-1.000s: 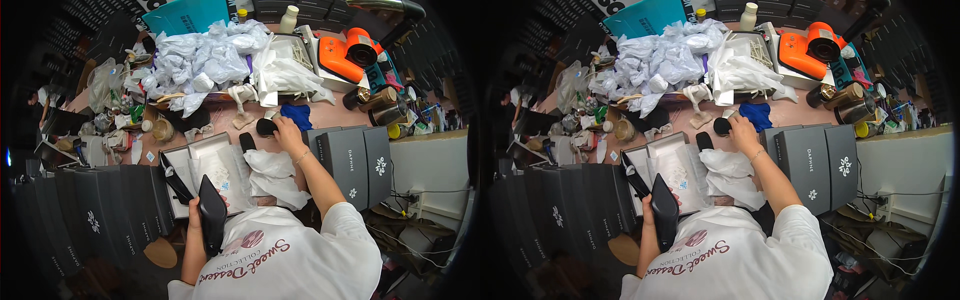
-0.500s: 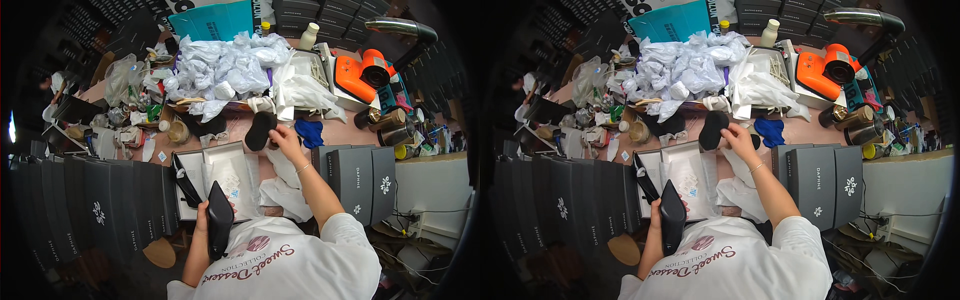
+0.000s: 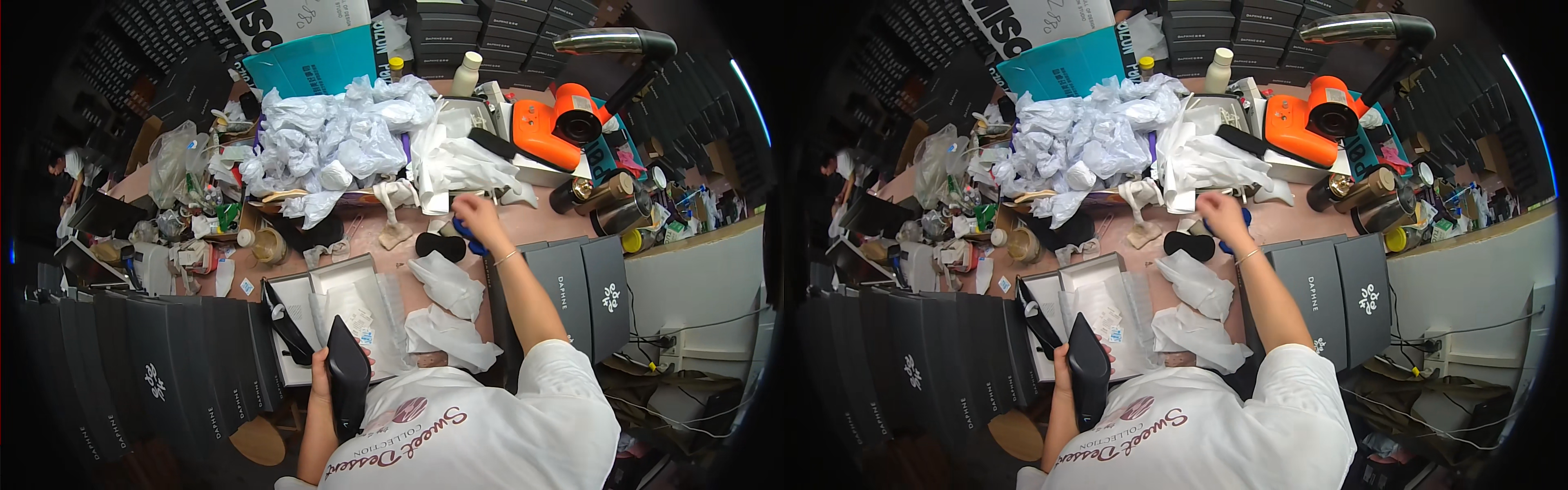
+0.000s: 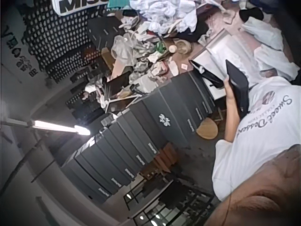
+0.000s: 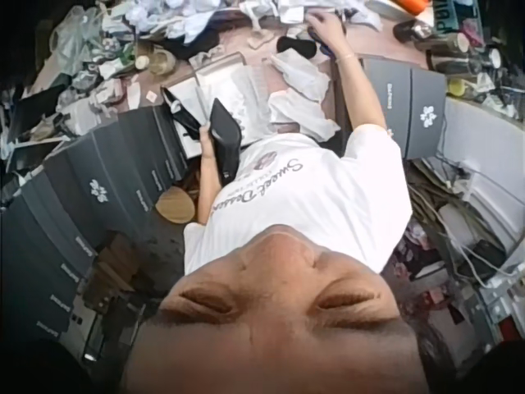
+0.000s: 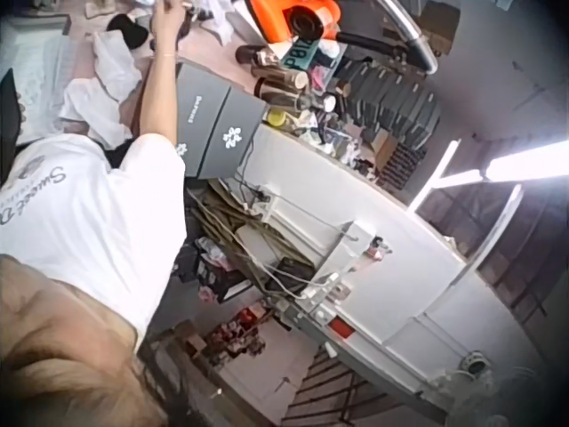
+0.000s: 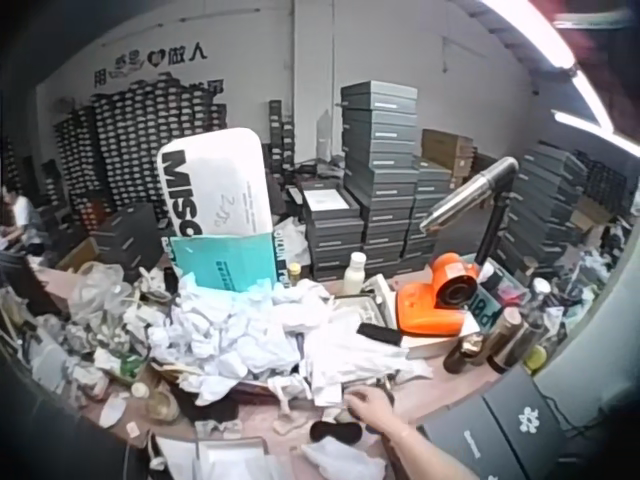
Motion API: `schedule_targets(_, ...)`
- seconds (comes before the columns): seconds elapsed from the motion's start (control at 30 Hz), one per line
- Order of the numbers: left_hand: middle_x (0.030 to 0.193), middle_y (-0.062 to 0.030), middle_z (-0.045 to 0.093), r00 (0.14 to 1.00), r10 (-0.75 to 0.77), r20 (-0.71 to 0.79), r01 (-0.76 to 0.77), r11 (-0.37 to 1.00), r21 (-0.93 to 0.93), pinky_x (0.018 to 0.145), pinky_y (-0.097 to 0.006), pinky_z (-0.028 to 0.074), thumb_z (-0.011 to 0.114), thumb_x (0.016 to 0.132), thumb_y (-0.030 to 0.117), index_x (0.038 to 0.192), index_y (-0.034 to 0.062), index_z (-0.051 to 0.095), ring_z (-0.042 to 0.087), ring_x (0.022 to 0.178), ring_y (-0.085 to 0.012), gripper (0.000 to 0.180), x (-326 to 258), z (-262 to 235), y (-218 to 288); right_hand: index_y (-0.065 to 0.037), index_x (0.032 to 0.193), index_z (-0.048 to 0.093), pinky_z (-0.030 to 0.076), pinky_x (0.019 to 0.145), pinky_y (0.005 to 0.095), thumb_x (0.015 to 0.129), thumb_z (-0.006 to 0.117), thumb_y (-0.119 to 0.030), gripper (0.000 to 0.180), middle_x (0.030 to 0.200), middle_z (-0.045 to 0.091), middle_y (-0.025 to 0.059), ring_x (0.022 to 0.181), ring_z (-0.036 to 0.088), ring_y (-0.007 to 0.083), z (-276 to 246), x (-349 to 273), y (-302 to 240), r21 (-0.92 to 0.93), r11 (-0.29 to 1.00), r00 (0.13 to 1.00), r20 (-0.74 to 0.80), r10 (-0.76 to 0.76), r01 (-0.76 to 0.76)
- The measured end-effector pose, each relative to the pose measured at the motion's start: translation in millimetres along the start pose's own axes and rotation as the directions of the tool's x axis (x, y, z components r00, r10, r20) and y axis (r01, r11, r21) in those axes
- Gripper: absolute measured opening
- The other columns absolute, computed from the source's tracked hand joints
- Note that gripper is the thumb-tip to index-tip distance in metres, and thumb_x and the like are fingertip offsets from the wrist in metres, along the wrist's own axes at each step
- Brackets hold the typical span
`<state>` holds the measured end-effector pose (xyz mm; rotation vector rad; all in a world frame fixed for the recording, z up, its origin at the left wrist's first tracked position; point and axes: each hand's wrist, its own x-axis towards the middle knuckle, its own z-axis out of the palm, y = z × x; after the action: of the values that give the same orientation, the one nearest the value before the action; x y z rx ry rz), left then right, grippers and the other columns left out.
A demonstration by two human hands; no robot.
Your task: Packaging black high-heeled shoes into boxes with protective materials.
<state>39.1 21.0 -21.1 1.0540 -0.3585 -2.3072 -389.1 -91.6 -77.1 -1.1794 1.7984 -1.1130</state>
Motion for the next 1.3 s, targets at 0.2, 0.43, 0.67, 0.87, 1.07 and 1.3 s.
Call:
schedule_targets(0.2,0.102,-0.0225,0.06,0.999,-0.042,0.01,0.041,0.999,0.02,0.076,-0.05,0.055,0.047,0.08,0.058,0.12,-0.0015,0.048,0.063,0.092,-0.0357,0.072,6.0,7.3,0.7,-0.011,0.11,0.063,0.038,0.088,0.0464,0.07,0.075,-0.027,0.044,0.107,0.061,0.0087,0.105,0.054,0.026,69.6,-71.3,46.5,-0.747,0.494,0.891,0.313,-0.33,0.445)
schedule_targets(0.43,0.115,-0.0258,0.055,0.987,0.012,0.158,0.005,0.995,-0.103,0.084,-0.052,0.053,0.053,0.082,0.062,0.136,-0.0011,0.035,0.06,0.101,-0.04,0.085,-4.9,-8.0,-1.7,-0.013,0.122,0.055,0.033,0.1,0.0507,0.07,0.074,-0.018,0.056,0.11,0.059,0.0092,0.111,0.051,0.0264,71.3,-63.2,38.2,-0.793,0.423,0.885,0.298,-0.358,0.438)
schedule_targets(0.67,0.113,-0.0237,0.055,0.993,0.08,0.082,-0.058,0.967,-0.247,0.078,-0.049,0.056,0.057,0.08,0.061,0.142,0.0016,0.028,0.062,0.098,-0.0376,0.09,-14.8,-30.3,-5.3,-0.004,0.12,0.057,0.045,0.087,0.0389,0.079,0.072,-0.033,0.052,0.11,0.057,0.0156,0.099,0.057,0.0327,84.0,-54.4,-55.0,-0.356,0.785,0.86,0.276,-0.429,0.507)
schedule_targets(0.87,0.121,-0.0305,0.053,0.989,0.076,0.126,-0.018,0.913,-0.407,0.083,-0.054,0.053,0.052,0.078,0.047,0.145,0.0049,0.026,0.061,0.101,-0.0462,0.083,3.3,-29.3,9.7,-0.007,0.119,0.059,0.044,0.085,0.0404,0.083,0.064,-0.022,0.04,0.114,0.055,0.0142,0.102,0.054,0.0307,198.6,-1.0,-83.2,-0.346,0.472,0.583,0.546,-0.601,0.811)
schedule_targets(1.07,0.112,-0.0261,0.057,0.983,0.15,0.108,-0.099,0.92,-0.378,0.074,-0.046,0.057,0.048,0.082,0.054,0.143,0.0059,0.029,0.066,0.087,-0.0395,0.081,-2.1,-22.3,26.2,-0.013,0.114,0.065,0.044,0.078,0.0456,0.078,0.068,-0.02,0.037,0.095,0.064,0.0173,0.092,0.059,0.036,270.1,64.4,-38.9,-0.441,0.321,0.539,0.576,-0.615,0.838)
schedule_targets(1.3,0.112,-0.0222,0.059,0.989,0.133,0.066,-0.096,0.912,-0.398,0.077,-0.045,0.057,0.038,0.09,0.064,0.138,0.0058,0.038,0.067,0.084,-0.0328,0.075,-18.2,-47.8,2.7,-0.002,0.109,0.062,0.048,0.075,0.0398,0.083,0.066,-0.013,0.028,0.095,0.061,0.0173,0.087,0.059,0.0337,207.1,-104.5,-153.8,0.068,0.763,0.644,0.49,-0.587,0.643)
